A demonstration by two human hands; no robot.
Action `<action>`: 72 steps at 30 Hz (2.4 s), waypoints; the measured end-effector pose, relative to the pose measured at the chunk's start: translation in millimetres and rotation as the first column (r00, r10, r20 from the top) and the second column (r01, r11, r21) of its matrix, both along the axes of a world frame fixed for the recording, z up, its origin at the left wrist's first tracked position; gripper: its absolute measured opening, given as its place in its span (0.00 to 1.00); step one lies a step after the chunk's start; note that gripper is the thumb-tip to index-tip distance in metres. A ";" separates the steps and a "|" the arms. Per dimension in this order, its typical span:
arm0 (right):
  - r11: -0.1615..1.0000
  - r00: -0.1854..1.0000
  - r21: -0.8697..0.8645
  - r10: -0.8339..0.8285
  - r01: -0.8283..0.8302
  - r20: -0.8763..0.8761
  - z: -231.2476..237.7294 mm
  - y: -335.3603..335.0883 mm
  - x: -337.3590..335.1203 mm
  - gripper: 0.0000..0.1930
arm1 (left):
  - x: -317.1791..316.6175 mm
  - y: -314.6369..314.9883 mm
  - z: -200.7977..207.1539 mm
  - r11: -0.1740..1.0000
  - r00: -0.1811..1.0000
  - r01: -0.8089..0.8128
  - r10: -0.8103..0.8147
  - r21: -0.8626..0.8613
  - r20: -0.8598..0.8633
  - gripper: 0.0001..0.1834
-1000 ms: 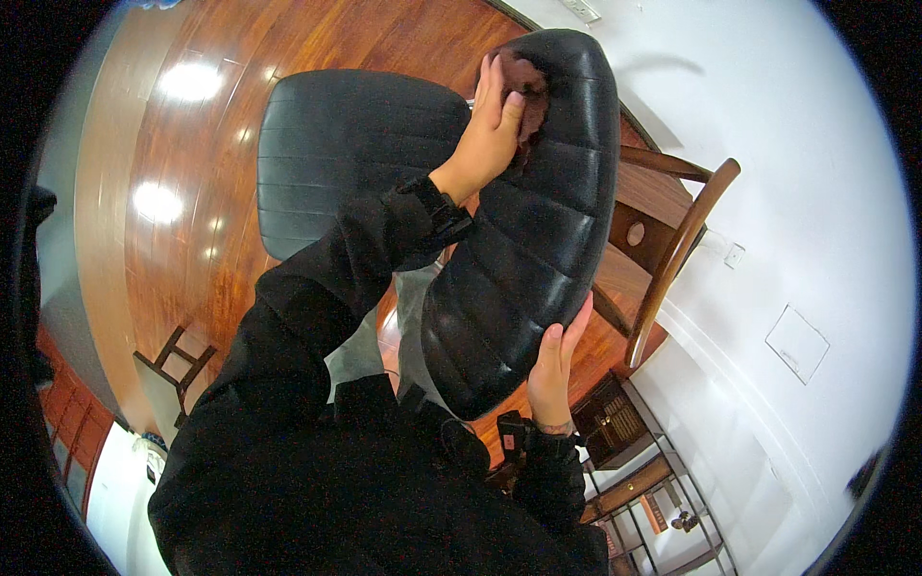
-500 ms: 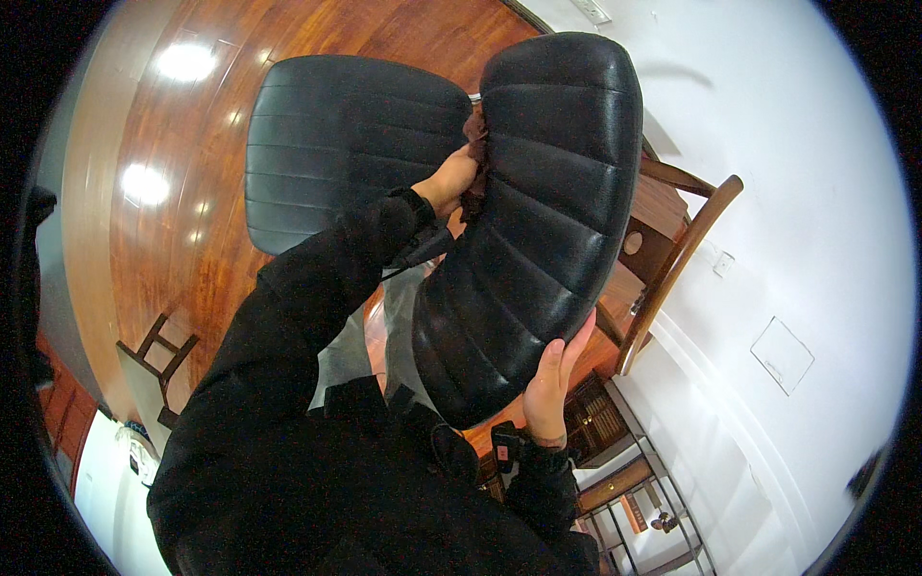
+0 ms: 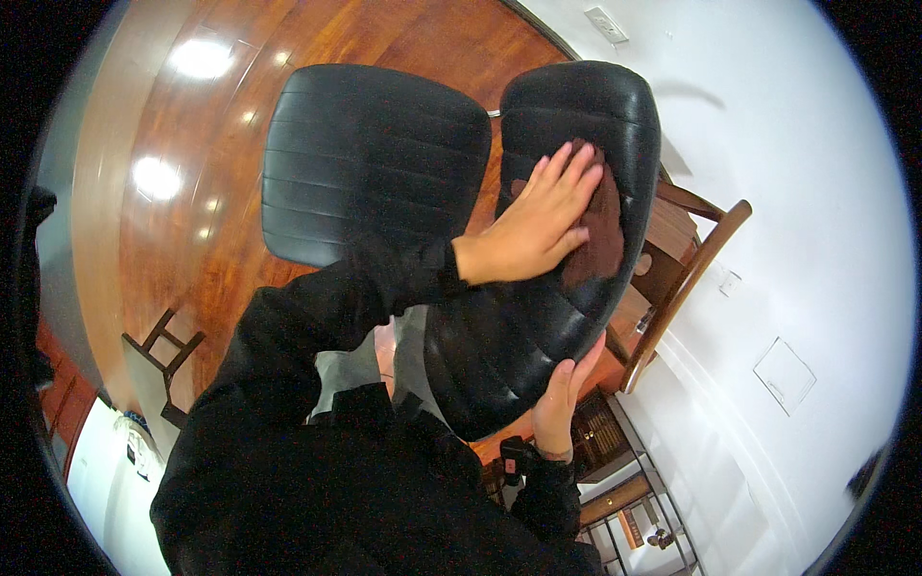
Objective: The person wipes a black leather chair with a brown cloth, then wipes the wooden floor and a wooden chair. The person moves the leather chair aside to reach the floor and continues wiping the wooden chair's seat and backrest.
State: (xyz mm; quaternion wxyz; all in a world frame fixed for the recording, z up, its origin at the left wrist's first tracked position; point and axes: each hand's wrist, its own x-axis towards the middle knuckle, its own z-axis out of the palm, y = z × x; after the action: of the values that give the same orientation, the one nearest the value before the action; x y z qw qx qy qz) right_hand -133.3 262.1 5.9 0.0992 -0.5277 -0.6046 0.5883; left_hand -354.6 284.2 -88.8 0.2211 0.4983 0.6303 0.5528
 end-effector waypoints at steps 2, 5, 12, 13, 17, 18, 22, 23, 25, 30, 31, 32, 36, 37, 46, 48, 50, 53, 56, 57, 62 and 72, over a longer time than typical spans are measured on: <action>0.998 0.999 0.032 0.045 -0.046 0.022 -0.8 1.0 2.2 0.35 | -5.9 8.5 -11.7 0.997 0.995 -0.074 0.072 0.023 0.069 0.38; 0.996 0.996 0.053 0.067 -0.070 0.066 -0.9 1.4 5.0 0.36 | -15.1 20.5 -37.1 0.953 0.950 -0.292 0.279 0.085 0.140 0.36; 0.997 0.993 0.068 0.039 -0.046 0.111 -0.4 -0.8 5.2 0.36 | -108.5 49.5 -146.5 0.877 0.851 -0.296 0.422 -0.379 0.312 0.22; 0.999 0.993 0.044 0.001 -0.006 0.115 -0.6 -1.0 4.7 0.37 | -113.7 52.8 -159.9 0.818 0.847 -0.178 0.411 -0.548 0.337 0.25; 0.997 0.995 0.077 -0.012 0.004 0.095 -0.7 -4.0 2.6 0.36 | -103.2 64.5 -192.8 0.863 0.572 -0.162 0.478 -0.479 0.667 0.27; 0.994 0.993 0.105 -0.017 0.005 0.115 -0.9 -4.6 1.6 0.36 | -99.9 62.5 -196.2 0.893 0.514 -0.162 0.440 -0.420 0.737 0.27; 0.988 0.989 0.156 -0.029 0.006 0.144 0.0 -6.6 -1.7 0.35 | -85.9 50.1 -190.6 0.879 0.632 -0.287 0.472 -0.380 0.614 0.20; 0.987 0.986 0.158 -0.050 0.025 0.158 -0.3 -6.3 -2.6 0.35 | -81.4 47.2 -185.2 0.880 0.661 -0.343 0.475 -0.329 0.581 0.18; 0.989 0.986 0.145 -0.040 0.017 0.162 0.7 -6.7 -3.8 0.35 | -70.7 36.4 -172.3 0.882 0.733 -0.357 0.468 -0.307 0.493 0.12; 0.988 0.987 0.156 -0.006 -0.020 0.161 -0.2 -4.0 -4.6 0.34 | -14.3 -17.6 -143.5 0.920 0.805 -0.241 0.367 -0.308 0.466 0.07; 0.990 0.990 0.138 -0.026 0.006 0.141 -1.0 -3.9 -4.2 0.34 | -5.2 -26.2 -143.0 0.941 0.839 -0.176 0.297 -0.289 0.457 0.08; 0.987 0.991 0.160 -0.018 -0.004 0.132 -1.6 -3.9 -3.8 0.35 | 5.3 -35.3 -143.6 0.945 0.853 -0.169 0.282 -0.279 0.439 0.07; 0.987 0.996 0.156 -0.058 0.047 0.066 -2.6 -5.9 -3.2 0.36 | 30.6 -71.2 -157.3 0.922 0.807 0.107 0.138 -0.372 0.574 0.11; 0.989 0.997 0.134 -0.066 0.061 0.033 -4.1 -5.0 -4.7 0.37 | 33.3 -79.8 -160.5 0.930 0.819 0.128 0.097 -0.346 0.566 0.10; 0.968 0.995 0.246 -0.072 0.053 0.070 -1.1 -7.6 -22.5 0.39 | 71.5 -175.2 -177.6 0.825 0.791 0.445 -0.179 -0.349 0.585 0.13; 0.961 0.994 0.278 -0.028 -0.002 0.103 0.4 -7.9 -24.8 0.39 | 78.9 -196.7 -195.7 0.765 0.767 0.532 -0.253 -0.364 0.589 0.16; 0.951 0.989 0.309 -0.036 -0.010 0.142 0.4 -8.5 -25.6 0.38 | 93.2 -222.1 -208.2 0.795 0.762 0.503 -0.222 -0.339 0.608 0.17; 0.938 0.985 0.345 -0.039 -0.023 0.170 -1.4 -8.8 -24.7 0.37 | 108.7 -229.1 -221.3 0.777 0.655 0.500 -0.051 -0.382 0.754 0.13; 0.927 0.979 0.371 -0.026 -0.053 0.203 -3.3 -9.2 -22.6 0.35 | 113.3 -214.9 -223.2 0.756 0.594 0.498 0.060 -0.425 0.802 0.13; 0.926 0.980 0.375 -0.029 -0.049 0.199 -3.0 -9.4 -21.8 0.34 | 113.7 -207.5 -220.1 0.713 0.478 0.562 0.134 -0.419 0.868 0.13; 0.927 0.979 0.369 -0.016 -0.061 0.202 -2.5 -8.8 -19.8 0.33 | 109.5 -222.8 -163.0 0.922 0.722 0.264 0.006 -0.283 0.692 0.09; 0.945 0.989 0.326 -0.052 0.005 0.135 -3.4 -10.0 -21.1 0.32 | 99.8 -242.4 -46.1 0.947 0.782 0.282 -0.133 -0.155 0.609 0.21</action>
State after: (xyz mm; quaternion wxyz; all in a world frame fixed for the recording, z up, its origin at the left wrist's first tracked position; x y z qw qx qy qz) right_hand -154.3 252.1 2.6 0.1499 -0.5535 -0.6910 0.4402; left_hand -254.8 41.8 -134.9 0.5242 0.3379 0.5322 0.5726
